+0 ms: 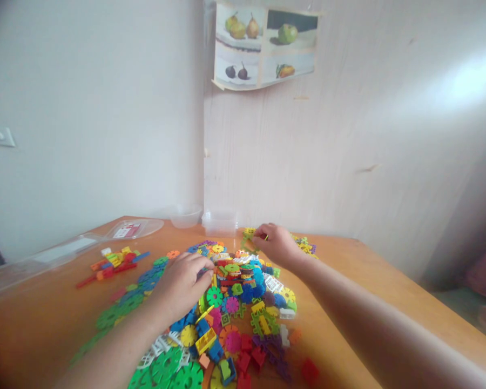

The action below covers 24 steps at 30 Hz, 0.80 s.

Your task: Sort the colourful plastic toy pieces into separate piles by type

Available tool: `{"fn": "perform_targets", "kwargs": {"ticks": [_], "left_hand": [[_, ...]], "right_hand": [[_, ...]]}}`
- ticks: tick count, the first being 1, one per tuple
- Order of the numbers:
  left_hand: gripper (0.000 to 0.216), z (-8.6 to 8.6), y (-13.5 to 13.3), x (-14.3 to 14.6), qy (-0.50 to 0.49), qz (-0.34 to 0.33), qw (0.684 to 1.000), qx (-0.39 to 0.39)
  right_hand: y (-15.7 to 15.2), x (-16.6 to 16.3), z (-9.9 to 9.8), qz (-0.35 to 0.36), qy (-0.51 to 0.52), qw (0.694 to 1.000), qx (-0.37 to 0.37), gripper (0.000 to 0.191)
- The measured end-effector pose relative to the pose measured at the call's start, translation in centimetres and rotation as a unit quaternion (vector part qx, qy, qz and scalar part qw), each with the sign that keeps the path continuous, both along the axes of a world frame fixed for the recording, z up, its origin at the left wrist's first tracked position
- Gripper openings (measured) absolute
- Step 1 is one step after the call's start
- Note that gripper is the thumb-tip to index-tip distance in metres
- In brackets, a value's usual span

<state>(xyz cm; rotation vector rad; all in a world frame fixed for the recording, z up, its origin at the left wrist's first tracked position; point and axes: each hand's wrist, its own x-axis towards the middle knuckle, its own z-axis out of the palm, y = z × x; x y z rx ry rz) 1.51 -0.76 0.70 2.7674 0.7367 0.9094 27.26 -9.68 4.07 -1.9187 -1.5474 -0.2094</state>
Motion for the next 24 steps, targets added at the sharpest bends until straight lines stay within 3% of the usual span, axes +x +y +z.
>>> {"fn": "perform_targets", "kwargs": {"ticks": [3, 7, 17, 24], "left_hand": [[0.015, -0.1, 0.0, 0.0, 0.0, 0.001, 1.0, -0.001], [0.016, -0.1, 0.0, 0.1, 0.005, 0.0, 1.0, 0.001], [0.015, 0.0, -0.2, 0.0, 0.014, 0.002, 1.0, -0.005], [0.016, 0.3, -0.5, -0.1, 0.015, 0.007, 1.0, -0.007]], "right_hand": [[2.1, 3.7, 1.0, -0.143, 0.012, 0.989, -0.025, 0.022], [4.4, 7.2, 1.6, -0.205, 0.004, 0.978, -0.046, 0.025], [10.9, 8.0, -0.1, -0.216, -0.034, 0.966, -0.135, 0.025], [13.2, 8.0, -1.5, -0.207, -0.055, 0.962, -0.171, 0.028]]}}
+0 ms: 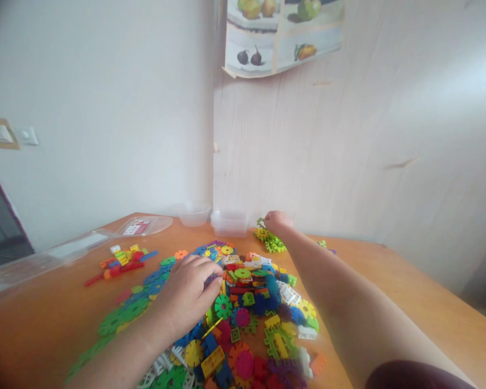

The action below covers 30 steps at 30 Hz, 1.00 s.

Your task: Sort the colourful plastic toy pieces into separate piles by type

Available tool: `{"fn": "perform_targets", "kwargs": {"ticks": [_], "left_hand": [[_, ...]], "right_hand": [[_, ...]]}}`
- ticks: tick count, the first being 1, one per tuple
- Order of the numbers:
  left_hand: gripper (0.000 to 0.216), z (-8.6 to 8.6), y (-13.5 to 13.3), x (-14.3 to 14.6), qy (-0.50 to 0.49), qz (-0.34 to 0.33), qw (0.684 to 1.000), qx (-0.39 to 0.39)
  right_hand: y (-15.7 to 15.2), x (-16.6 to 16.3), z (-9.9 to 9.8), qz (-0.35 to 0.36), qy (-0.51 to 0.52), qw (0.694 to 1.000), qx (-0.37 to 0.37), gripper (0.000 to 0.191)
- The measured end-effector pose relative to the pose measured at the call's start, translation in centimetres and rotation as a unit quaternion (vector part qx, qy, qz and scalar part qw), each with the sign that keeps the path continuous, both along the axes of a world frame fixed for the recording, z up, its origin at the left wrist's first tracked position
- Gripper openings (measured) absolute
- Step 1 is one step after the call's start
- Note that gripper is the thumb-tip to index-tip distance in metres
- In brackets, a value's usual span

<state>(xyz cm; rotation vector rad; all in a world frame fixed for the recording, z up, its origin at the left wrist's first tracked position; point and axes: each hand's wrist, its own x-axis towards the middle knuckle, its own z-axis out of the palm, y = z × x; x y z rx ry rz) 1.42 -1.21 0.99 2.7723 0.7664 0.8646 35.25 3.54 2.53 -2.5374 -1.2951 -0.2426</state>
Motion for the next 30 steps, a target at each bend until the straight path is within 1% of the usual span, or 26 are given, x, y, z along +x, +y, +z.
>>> {"fn": "perform_targets", "kwargs": {"ticks": [6, 9, 12, 16, 21, 25, 28, 30], "left_hand": [[0.016, 0.0, 0.1, 0.0, 0.005, 0.006, 1.0, -0.007], [0.015, -0.1, 0.1, 0.0, 0.007, 0.008, 1.0, -0.008], [0.015, -0.1, 0.2, 0.0, 0.008, 0.013, 1.0, -0.006], [0.016, 0.0, 0.4, -0.1, 0.009, 0.022, 1.0, 0.0], [0.017, 0.4, 0.4, -0.2, 0.022, 0.019, 1.0, -0.01], [0.017, 0.5, 0.5, -0.3, 0.016, 0.011, 0.999, -0.032], [0.02, 0.4, 0.8, -0.4, -0.003, 0.009, 0.999, -0.043], [0.022, 0.3, 1.1, -0.4, -0.006, 0.012, 0.999, -0.051]], "right_hand": [[1.0, 0.2, -0.8, 0.004, -0.023, 0.999, -0.024, 0.027], [1.0, 0.2, -1.0, 0.008, -0.034, 0.999, -0.026, 0.024], [0.6, 0.2, -0.9, 0.009, -0.036, 0.999, -0.019, 0.022], [-0.6, -0.1, -0.5, 0.016, -0.025, 0.999, 0.012, 0.027], [-3.2, -1.6, 0.4, 0.05, 0.01, 0.996, 0.067, 0.032], [-6.8, -4.1, 0.6, 0.106, 0.045, 0.989, 0.095, 0.032], [-9.9, -5.7, 0.3, 0.17, 0.111, 0.971, 0.123, 0.03], [-11.8, -6.3, -0.2, 0.212, 0.158, 0.956, 0.126, 0.028]]}}
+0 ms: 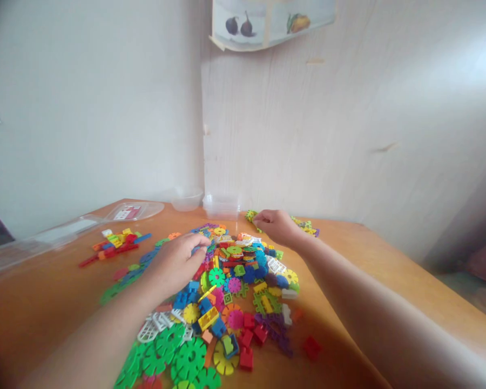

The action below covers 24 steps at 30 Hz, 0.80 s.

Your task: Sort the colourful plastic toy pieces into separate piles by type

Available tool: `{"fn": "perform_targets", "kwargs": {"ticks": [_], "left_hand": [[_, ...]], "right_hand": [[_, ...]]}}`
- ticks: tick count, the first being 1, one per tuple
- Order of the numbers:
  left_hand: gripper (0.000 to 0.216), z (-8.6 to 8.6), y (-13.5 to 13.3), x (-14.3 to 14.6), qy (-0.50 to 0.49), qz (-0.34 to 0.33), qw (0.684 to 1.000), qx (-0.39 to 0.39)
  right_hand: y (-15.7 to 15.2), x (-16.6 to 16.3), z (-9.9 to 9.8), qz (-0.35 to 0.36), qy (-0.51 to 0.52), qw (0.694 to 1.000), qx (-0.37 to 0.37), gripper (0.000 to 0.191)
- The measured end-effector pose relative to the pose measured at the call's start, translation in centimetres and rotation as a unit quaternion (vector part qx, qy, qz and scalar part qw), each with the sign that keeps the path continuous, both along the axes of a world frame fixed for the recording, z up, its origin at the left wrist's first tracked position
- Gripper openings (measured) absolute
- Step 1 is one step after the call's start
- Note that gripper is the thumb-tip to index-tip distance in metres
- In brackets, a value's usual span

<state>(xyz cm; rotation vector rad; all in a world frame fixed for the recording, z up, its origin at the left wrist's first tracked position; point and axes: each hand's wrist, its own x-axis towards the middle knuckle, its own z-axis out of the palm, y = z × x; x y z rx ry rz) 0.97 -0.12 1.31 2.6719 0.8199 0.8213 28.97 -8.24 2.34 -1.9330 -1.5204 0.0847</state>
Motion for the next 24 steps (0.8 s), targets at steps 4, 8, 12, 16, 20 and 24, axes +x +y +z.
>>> {"fn": "perform_targets", "kwargs": {"ticks": [4, 8, 12, 16, 20, 24], "left_hand": [[0.025, -0.3, 0.7, 0.0, 0.009, 0.023, 1.0, -0.019], [0.031, -0.7, 1.6, 0.0, 0.025, 0.059, 0.998, -0.031], [0.044, -0.8, 2.5, -0.3, 0.052, 0.109, 0.991, -0.055], [0.059, -1.2, 2.9, -0.3, 0.105, 0.135, 0.983, -0.062], [0.067, -2.1, 2.8, 0.2, 0.135, 0.109, 0.984, -0.051], [0.068, -2.4, 2.2, 0.6, 0.148, 0.083, 0.985, -0.035]], "right_hand": [[-3.3, -0.5, -0.8, 0.072, 0.021, 0.995, -0.066, 0.031], [-5.6, -1.1, -0.4, 0.122, -0.042, 0.983, -0.133, 0.047], [-6.7, -2.5, 1.2, 0.135, -0.122, 0.968, -0.175, 0.042], [-7.9, -4.7, 2.9, 0.177, -0.129, 0.937, -0.273, 0.023], [-10.1, -7.0, 3.9, 0.226, -0.162, 0.907, -0.317, 0.041], [-11.9, -8.5, 3.8, 0.201, -0.213, 0.898, -0.328, 0.058]]}}
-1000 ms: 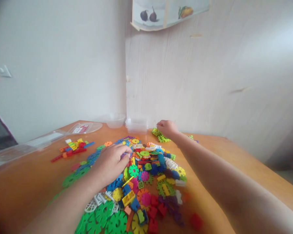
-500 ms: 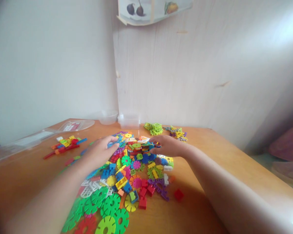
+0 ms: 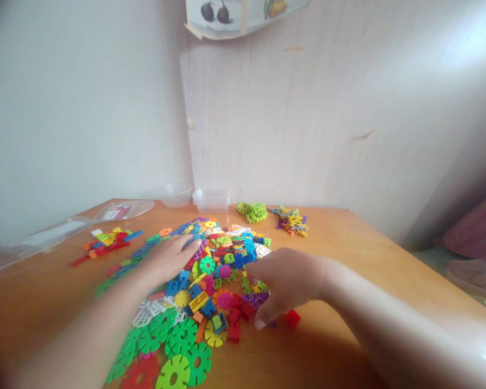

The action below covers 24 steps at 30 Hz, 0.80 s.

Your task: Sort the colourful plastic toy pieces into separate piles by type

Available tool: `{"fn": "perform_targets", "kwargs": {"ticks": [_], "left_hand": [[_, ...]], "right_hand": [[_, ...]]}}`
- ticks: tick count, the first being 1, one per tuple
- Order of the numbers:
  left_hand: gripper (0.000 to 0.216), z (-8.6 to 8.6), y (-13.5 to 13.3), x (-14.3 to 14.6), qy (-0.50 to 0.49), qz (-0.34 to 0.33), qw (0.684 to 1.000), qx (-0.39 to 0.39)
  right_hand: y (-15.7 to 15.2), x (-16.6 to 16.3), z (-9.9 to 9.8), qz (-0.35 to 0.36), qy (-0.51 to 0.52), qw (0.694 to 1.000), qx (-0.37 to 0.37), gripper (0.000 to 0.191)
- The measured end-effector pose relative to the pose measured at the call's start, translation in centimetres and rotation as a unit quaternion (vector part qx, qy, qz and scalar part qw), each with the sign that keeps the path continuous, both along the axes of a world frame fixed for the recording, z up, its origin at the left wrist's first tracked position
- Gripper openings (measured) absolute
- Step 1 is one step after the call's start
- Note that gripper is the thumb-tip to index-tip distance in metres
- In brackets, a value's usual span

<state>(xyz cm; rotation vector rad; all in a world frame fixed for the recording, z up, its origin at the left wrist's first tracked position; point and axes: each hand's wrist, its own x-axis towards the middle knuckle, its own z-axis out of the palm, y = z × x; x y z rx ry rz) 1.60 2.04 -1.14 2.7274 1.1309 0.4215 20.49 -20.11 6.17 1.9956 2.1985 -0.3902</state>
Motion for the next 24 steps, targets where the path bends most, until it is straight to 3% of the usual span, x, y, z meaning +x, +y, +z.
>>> {"fn": "perform_targets", "kwargs": {"ticks": [6, 14, 20, 22, 24], "left_hand": [[0.072, 0.0, -0.3, 0.2, -0.003, -0.015, 1.0, 0.006], [0.071, -0.3, 0.0, 0.2, -0.006, -0.025, 1.0, 0.013], [0.074, -0.3, -0.1, 0.1, -0.007, -0.018, 1.0, 0.015], [0.075, -0.3, 0.0, 0.1, -0.007, -0.012, 1.0, 0.013], [0.075, -0.3, 0.0, 0.2, -0.004, -0.007, 1.0, 0.01]], "right_hand": [[-0.1, -0.8, -1.2, 0.012, -0.054, 0.998, 0.037, 0.042], [0.1, -1.4, -1.3, 0.032, -0.028, 0.996, 0.074, 0.02], [0.7, 1.2, 0.3, -0.019, 0.126, 0.985, 0.116, 0.017], [1.3, 3.3, 0.5, -0.075, 0.203, 0.962, 0.167, 0.021], [2.3, 5.8, 0.3, -0.134, 0.321, 0.91, 0.225, 0.022]]}}
